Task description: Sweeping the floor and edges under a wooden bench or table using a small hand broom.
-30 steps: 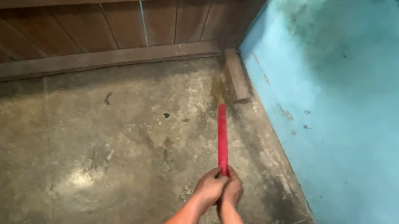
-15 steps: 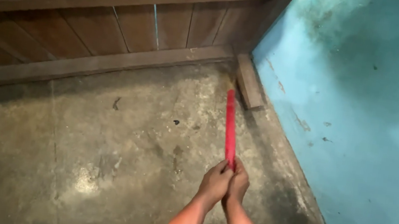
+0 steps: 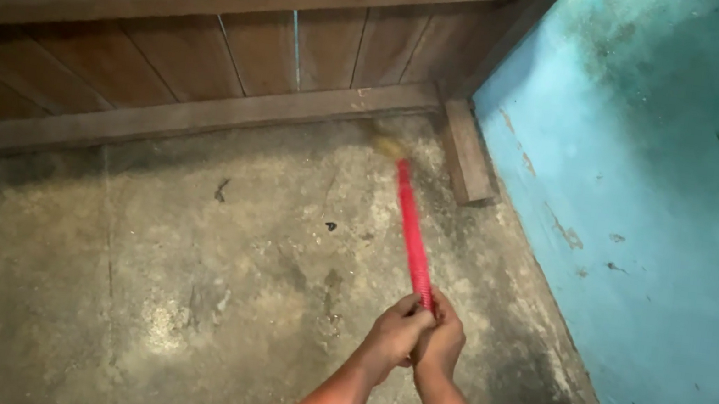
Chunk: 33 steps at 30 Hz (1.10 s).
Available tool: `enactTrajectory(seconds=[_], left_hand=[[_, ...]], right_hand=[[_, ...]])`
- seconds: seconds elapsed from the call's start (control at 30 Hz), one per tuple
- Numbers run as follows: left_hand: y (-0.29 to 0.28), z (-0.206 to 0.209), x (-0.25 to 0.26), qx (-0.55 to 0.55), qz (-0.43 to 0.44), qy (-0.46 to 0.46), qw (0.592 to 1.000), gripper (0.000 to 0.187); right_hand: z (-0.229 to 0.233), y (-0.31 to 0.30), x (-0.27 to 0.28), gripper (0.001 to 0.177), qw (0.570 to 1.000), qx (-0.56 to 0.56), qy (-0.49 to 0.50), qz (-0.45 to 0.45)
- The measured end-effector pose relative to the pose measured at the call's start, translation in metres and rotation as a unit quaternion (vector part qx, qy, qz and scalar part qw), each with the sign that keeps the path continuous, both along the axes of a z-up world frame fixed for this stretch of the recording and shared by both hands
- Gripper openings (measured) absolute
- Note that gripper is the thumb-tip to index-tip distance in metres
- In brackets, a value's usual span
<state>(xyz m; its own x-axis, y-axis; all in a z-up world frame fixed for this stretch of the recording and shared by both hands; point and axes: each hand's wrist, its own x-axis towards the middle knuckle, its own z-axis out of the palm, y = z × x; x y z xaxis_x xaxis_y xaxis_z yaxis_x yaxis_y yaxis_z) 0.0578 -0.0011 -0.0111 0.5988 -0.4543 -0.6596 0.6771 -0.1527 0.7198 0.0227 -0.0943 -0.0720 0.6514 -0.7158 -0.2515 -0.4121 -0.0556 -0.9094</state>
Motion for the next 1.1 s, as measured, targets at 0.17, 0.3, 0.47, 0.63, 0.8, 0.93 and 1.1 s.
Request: enactTrajectory(seconds=[0.17, 0.3, 0.47, 0.63, 0.8, 0.93, 1.1], left_hand=[[-0.015, 0.002, 0.007, -0.055, 0.018, -0.047, 0.997, 0.042], [-0.019, -0.009, 0.021, -0.020, 0.063, -0.060, 0.996, 0.044], [0.015, 0.028, 0.024, 0.062, 0.075, -0.009, 0.995, 0.052], [0.024, -0.059, 0.002, 0.100, 0.119, -0.105, 0.982, 0.064], [0.018, -0.031, -0.005, 0.069, 0.067, -0.109, 0.989, 0.057], [0.006, -0.007, 0.005, -0.011, 0.088, -0.055, 0.995, 0.044], [0.016, 0.022, 0.011, 0.048, 0.034, 0.057, 0.997, 0.045]], right_hand=[[0.054, 0.006, 0.020, 0.038, 0.995, -0.033, 0.065, -0.067], [-0.039, -0.033, 0.047, 0.032, 0.998, 0.068, -0.003, -0.007], [-0.041, -0.010, 0.047, 0.030, 0.974, 0.179, -0.038, 0.131], [0.004, 0.031, 0.009, 0.031, 0.982, 0.075, -0.023, 0.170], [0.029, 0.039, -0.001, 0.040, 0.999, 0.015, 0.015, 0.041], [0.026, 0.018, 0.026, 0.040, 0.996, -0.026, 0.076, -0.025], [0.028, 0.007, 0.034, 0.036, 0.990, 0.122, 0.069, 0.026]])
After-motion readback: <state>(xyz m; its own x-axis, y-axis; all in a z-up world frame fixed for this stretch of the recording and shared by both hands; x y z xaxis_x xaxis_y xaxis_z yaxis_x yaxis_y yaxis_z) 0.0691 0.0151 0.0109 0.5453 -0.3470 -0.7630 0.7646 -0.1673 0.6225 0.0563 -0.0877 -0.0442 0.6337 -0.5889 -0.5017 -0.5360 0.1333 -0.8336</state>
